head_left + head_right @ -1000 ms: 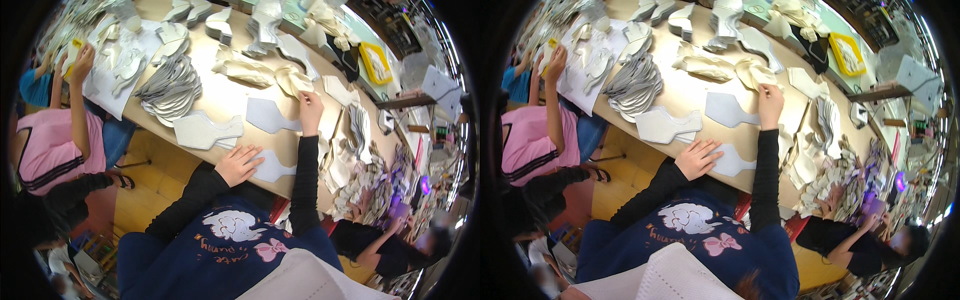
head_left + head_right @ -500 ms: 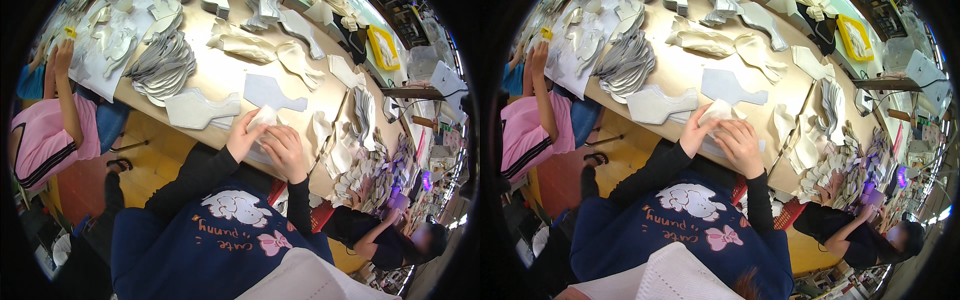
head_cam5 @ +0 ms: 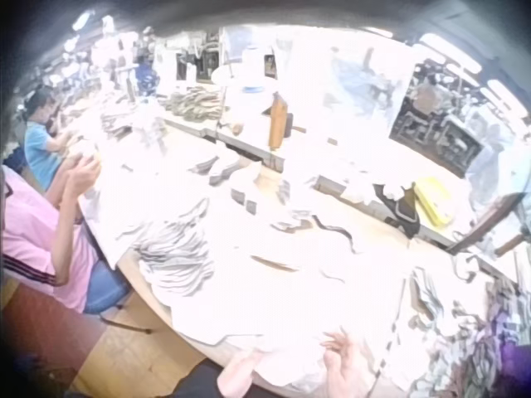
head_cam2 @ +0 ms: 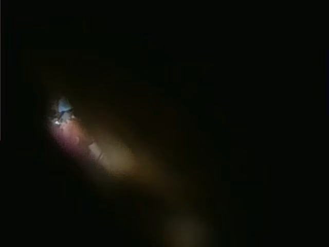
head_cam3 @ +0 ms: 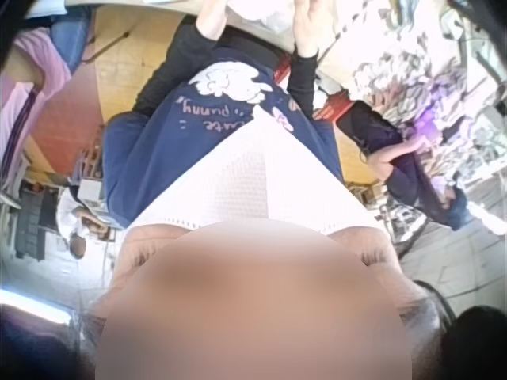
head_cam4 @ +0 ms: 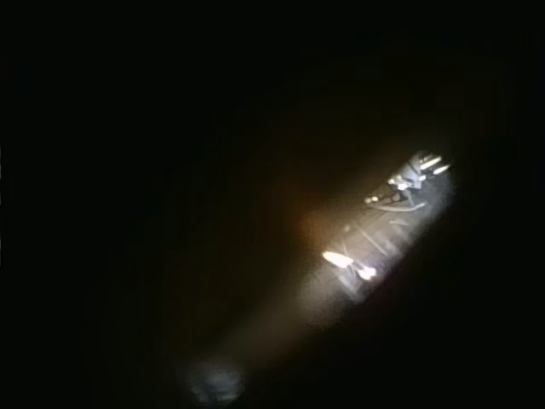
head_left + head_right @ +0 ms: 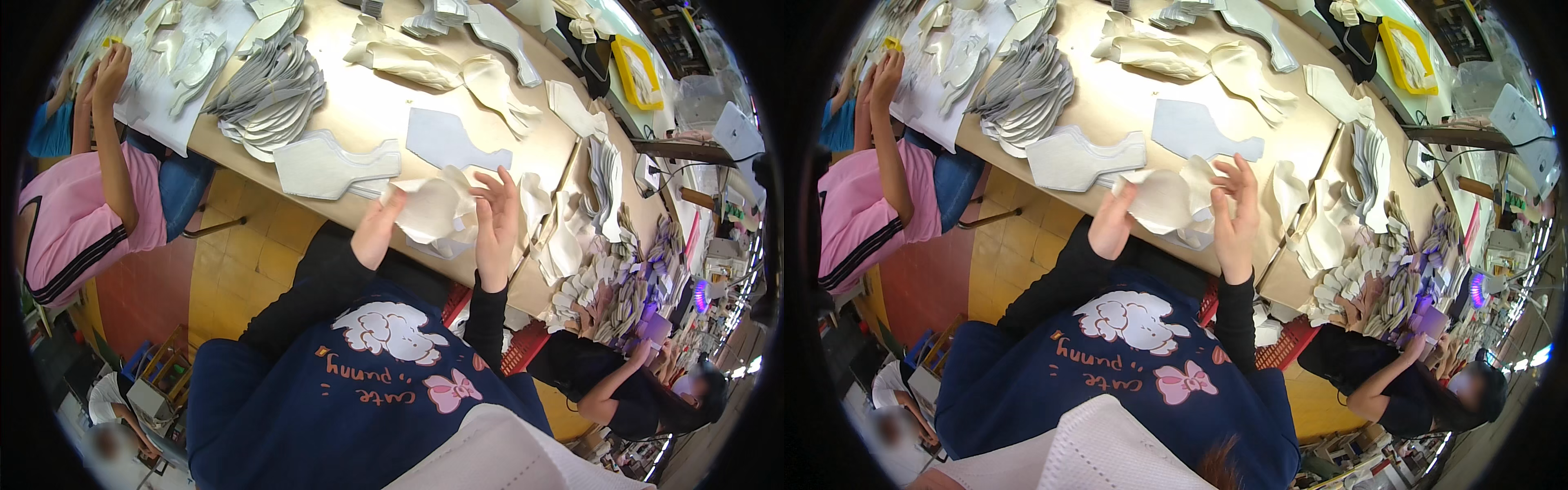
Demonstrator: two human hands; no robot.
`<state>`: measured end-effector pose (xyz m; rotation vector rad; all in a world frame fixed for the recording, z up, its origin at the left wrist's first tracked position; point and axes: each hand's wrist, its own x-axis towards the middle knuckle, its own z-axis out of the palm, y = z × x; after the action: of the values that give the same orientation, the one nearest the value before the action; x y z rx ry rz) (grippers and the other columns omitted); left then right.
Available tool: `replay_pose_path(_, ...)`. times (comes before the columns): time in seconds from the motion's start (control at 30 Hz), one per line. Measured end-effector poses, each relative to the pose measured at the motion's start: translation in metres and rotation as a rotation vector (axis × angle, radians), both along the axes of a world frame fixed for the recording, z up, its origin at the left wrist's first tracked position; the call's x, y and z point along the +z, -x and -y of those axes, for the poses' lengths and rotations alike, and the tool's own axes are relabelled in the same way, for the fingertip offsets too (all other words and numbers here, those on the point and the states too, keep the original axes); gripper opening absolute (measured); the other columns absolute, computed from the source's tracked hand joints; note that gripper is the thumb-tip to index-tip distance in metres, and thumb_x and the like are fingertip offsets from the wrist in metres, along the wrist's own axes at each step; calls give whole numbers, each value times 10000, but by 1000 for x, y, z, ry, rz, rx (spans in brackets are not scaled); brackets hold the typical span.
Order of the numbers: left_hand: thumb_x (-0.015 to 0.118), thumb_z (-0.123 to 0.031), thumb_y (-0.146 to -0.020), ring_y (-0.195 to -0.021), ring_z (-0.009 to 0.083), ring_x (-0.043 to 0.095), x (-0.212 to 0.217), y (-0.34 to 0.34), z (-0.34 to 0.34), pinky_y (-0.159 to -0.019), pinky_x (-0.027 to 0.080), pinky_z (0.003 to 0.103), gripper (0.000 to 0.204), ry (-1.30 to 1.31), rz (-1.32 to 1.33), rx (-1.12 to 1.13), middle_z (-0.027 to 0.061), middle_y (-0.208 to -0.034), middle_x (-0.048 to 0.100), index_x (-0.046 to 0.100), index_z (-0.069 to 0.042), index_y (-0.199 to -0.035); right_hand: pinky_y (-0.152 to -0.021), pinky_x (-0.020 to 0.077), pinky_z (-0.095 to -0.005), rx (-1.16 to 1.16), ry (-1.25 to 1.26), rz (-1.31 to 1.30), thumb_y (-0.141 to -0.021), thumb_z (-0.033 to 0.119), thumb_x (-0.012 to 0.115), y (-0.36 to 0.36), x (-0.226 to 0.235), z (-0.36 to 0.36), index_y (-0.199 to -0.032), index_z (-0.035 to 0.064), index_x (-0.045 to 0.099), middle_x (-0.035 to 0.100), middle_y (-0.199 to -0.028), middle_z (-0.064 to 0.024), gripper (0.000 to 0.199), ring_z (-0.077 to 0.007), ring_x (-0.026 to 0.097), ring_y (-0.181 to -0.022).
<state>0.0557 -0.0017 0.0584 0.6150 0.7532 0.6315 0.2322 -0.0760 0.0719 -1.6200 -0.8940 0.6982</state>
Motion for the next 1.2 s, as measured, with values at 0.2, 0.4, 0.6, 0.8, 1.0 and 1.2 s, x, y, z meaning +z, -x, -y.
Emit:
replay_pose_path(0.2,606,-237,-1038,-1062,168,686,-4,28,-28,-926,536,325,360,85,-28,53,81,-1182,701,604,0,-1309,-869,503,-317,-111,337,330,-911,65,698,-18,-31,10,-1239,-5,624,663,-1163,-81,344,-179,642,-1041)
replay_pose_path(0.4,680,-185,-990,-983,109,676,-10,37,-23,-915,494,257,307,-46,-94,-63,59,-1087,736,685,21,-1218,-759,496,-231,-352,-97,-115,-987,-31,555,-31,3,19,-1175,-47,626,679,-1014,-70,201,-110,649,-828)
replay_pose_path(0.6,619,-184,-1035,-966,81,641,0,31,-7,-897,482,243,304,-121,-141,-151,44,-1053,729,686,51,-1217,-903,502,-304,-444,-95,288,-968,72,645,-73,36,-35,-1322,-8,603,682,-1159,-135,365,-203,655,-1025)
replay_pose_path(0.8,503,-251,-1095,-904,79,575,6,30,0,-852,455,237,379,-270,-241,-340,14,-974,685,657,74,-1215,-1086,433,-398,315,66,453,-836,79,764,-23,60,2,-1144,46,708,610,-1384,-139,314,-284,594,-1264)
replay_pose_path(1.0,436,-283,-1119,-953,129,534,6,23,4,-891,412,270,409,-413,-91,-424,35,-1067,564,637,62,-1206,-1025,477,-371,495,110,140,-826,64,781,-2,38,23,-1014,63,782,625,-1360,-131,188,-270,625,-1218)
replay_pose_path(1.2,558,-238,-1048,-898,225,572,-1,24,5,-830,449,335,285,-840,-365,-403,87,-984,575,679,-31,-1200,-877,539,-319,359,331,-41,-872,68,767,4,28,45,-1123,34,761,750,-1056,-144,253,-227,719,-988)
